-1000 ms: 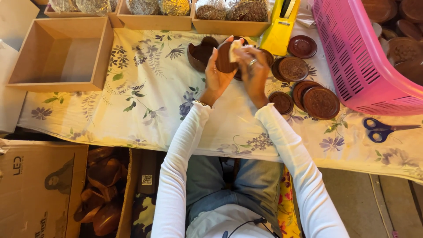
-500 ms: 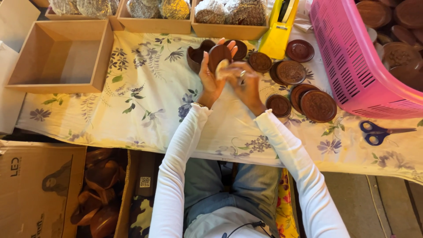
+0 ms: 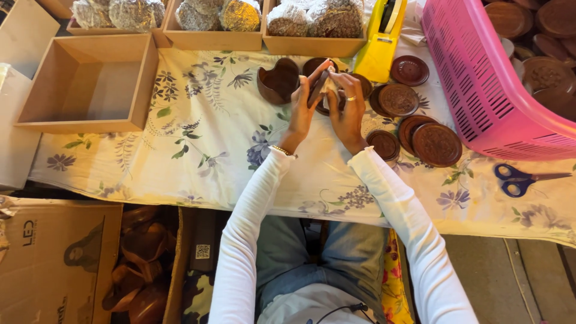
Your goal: The recorder uses a cloth to wipe dust or residue from small, brown, circular discs before placing them aside.
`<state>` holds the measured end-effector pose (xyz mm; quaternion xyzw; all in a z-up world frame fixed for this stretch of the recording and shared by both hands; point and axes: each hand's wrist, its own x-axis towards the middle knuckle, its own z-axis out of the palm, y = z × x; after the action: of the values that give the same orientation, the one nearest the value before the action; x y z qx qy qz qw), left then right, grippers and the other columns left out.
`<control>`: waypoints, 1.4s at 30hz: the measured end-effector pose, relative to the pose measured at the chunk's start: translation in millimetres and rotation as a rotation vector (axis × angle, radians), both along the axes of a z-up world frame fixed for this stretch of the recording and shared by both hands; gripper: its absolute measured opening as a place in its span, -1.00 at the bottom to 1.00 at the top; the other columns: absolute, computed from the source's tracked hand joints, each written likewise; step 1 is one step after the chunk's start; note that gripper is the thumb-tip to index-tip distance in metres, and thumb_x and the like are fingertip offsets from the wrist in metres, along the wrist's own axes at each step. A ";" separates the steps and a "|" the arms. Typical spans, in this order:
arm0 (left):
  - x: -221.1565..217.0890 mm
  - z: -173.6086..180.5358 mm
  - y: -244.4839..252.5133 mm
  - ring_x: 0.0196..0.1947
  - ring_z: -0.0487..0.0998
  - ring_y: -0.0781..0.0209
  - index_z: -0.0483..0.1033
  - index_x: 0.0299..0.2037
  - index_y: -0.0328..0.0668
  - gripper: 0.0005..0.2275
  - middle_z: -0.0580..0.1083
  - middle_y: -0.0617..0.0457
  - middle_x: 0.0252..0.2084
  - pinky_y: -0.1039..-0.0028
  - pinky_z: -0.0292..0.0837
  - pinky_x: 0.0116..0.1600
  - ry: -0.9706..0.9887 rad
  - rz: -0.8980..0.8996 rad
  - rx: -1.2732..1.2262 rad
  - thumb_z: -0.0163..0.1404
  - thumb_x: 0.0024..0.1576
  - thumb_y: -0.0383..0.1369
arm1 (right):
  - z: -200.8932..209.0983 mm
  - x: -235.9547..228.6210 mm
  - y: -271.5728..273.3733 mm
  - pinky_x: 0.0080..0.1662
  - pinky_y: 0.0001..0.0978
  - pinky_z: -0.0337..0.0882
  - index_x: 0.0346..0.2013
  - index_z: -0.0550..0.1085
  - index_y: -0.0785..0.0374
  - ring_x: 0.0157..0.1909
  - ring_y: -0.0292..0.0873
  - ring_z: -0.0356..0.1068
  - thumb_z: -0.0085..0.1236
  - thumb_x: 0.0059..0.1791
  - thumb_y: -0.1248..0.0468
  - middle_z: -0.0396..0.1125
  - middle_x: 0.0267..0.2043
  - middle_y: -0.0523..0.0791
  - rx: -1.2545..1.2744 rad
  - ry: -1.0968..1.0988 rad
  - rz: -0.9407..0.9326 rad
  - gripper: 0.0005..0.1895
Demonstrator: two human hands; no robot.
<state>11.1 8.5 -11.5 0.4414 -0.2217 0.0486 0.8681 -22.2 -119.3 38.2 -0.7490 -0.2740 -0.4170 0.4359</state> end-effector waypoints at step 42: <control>31.5 -56.2 3.4 -0.43 0.45 0.50 0.59 -0.19 -0.32 -0.32 0.46 0.18 -0.50 0.55 0.31 -0.36 -0.049 0.475 0.449 -0.51 0.43 0.11 | 3.3 5.1 0.1 0.12 -0.23 0.46 0.00 0.54 0.21 0.11 0.03 0.45 0.10 -0.02 0.62 0.42 0.16 0.00 -0.117 -0.062 0.181 -0.62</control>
<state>42.7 11.9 -67.7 0.6597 -0.1387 0.2103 0.7080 -17.0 -119.2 41.5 -0.7322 -0.3776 -0.3822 0.4186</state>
